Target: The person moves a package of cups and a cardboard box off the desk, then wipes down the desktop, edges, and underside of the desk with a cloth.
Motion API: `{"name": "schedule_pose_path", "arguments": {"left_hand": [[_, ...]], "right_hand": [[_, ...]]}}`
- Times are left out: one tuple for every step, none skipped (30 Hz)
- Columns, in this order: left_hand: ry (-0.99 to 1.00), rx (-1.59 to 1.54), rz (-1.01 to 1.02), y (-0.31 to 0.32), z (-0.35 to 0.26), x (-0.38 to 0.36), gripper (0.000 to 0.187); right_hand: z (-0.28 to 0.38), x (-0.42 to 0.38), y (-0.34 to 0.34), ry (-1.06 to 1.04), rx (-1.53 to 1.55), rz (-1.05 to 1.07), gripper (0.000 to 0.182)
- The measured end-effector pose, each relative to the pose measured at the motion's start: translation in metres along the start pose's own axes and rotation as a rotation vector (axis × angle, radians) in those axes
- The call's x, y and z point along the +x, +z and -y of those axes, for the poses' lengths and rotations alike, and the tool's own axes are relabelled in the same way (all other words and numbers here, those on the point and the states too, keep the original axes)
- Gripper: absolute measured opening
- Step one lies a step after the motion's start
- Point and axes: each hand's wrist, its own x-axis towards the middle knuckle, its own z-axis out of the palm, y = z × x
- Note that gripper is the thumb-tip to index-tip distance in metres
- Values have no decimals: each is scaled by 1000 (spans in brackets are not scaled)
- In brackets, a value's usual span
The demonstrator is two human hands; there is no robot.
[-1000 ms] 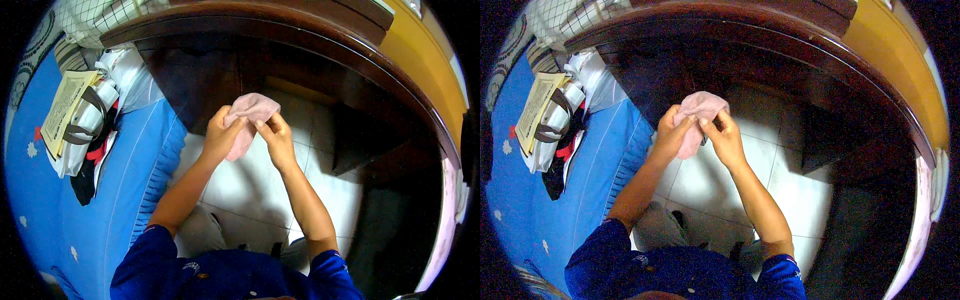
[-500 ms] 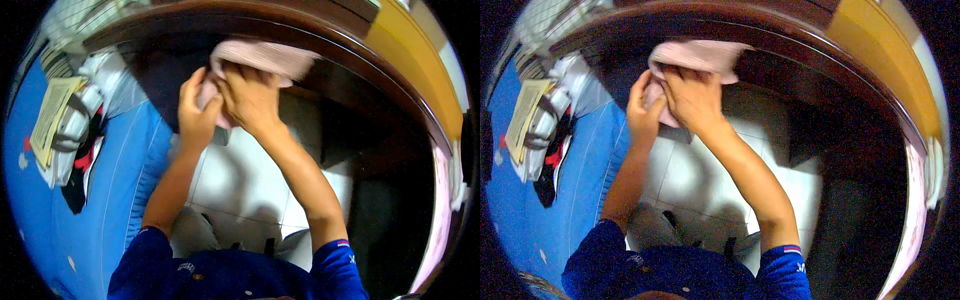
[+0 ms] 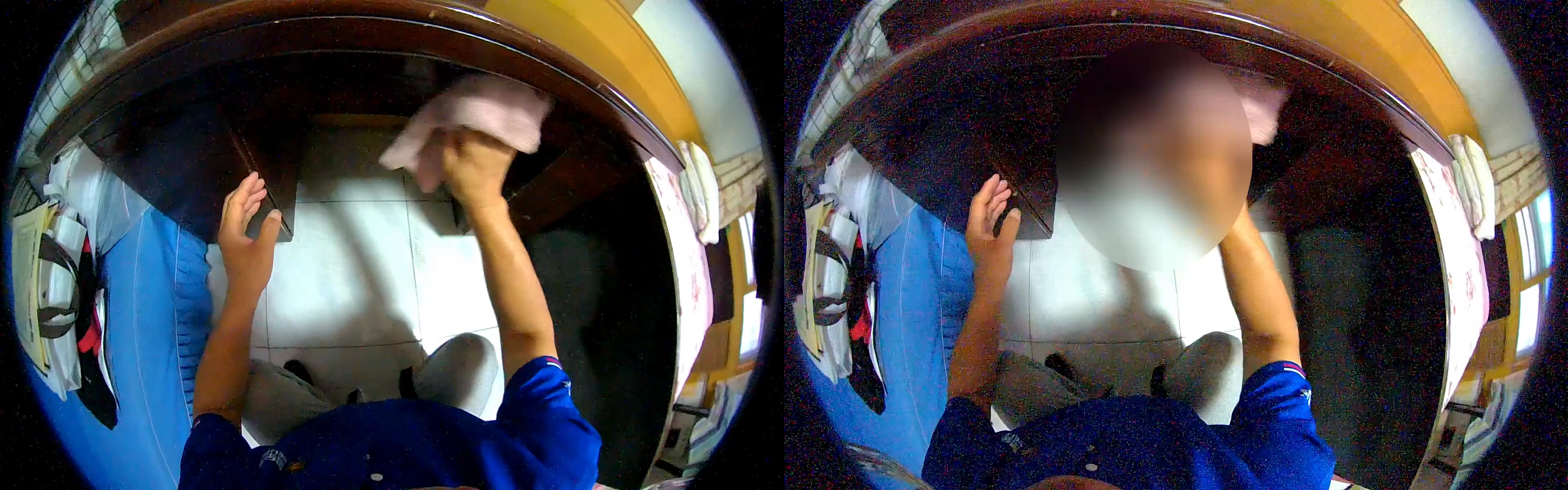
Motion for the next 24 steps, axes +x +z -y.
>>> {"name": "schedule_pose_path", "arguments": {"left_hand": [[2,19,9,1,0,0,55],[0,22,3,2,0,-1,55],[10,21,23,5,1,-2,55],[20,22,49,7,1,-3,55],[11,24,65,10,-1,-3,55],[16,24,73,13,-1,-3,55],[12,42,84,18,-1,-4,54],[7,60,96,22,-2,-5,53],[12,57,110,26,-3,-7,53],[19,73,120,31,-5,-9,53],[30,86,132,38,-8,-10,52],[37,75,156,44,-10,-11,52],[20,84,166,48,-11,-13,52],[3,96,169,50,-12,-13,53],[32,75,176,51,-9,-13,52],[32,78,175,51,-9,-13,52],[57,90,180,50,-8,-13,51],[77,107,175,47,-6,-13,51],[86,120,166,46,-5,-14,51],[88,141,149,44,-4,-12,52],[90,173,189,38,1,-10,52],[134,229,183,35,6,-7,52],[129,155,162,37,9,-4,52],[46,132,131,38,13,-2,52]], "right_hand": [[-33,-16,11,135,21,-88,21],[-63,-28,22,268,50,-177,22],[-81,-27,18,451,197,-325,23],[-92,-26,16,641,344,-470,25],[-101,-28,12,529,289,-539,26],[-108,-29,10,416,226,-609,28],[-115,-29,11,434,262,-543,31],[-112,-31,27,429,147,-590,22],[-75,-15,5,534,534,-495,20],[-56,-11,13,391,337,-410,18],[-38,-7,21,240,144,-356,17],[-18,0,22,78,231,-301,17],[2,8,23,-78,330,-228,19],[11,11,21,-233,404,-167,20],[7,12,15,-229,399,-169,20],[4,12,9,-220,286,-241,19],[2,13,7,-217,180,-314,18],[-19,3,13,-144,146,-325,21],[-39,-8,20,-70,113,-332,24],[-56,-17,17,259,241,-158,26],[-72,-14,13,396,297,-250,22],[-89,-10,9,526,363,-353,22],[-95,-9,9,550,580,-512,22],[-105,-12,14,701,747,-473,24]]}}
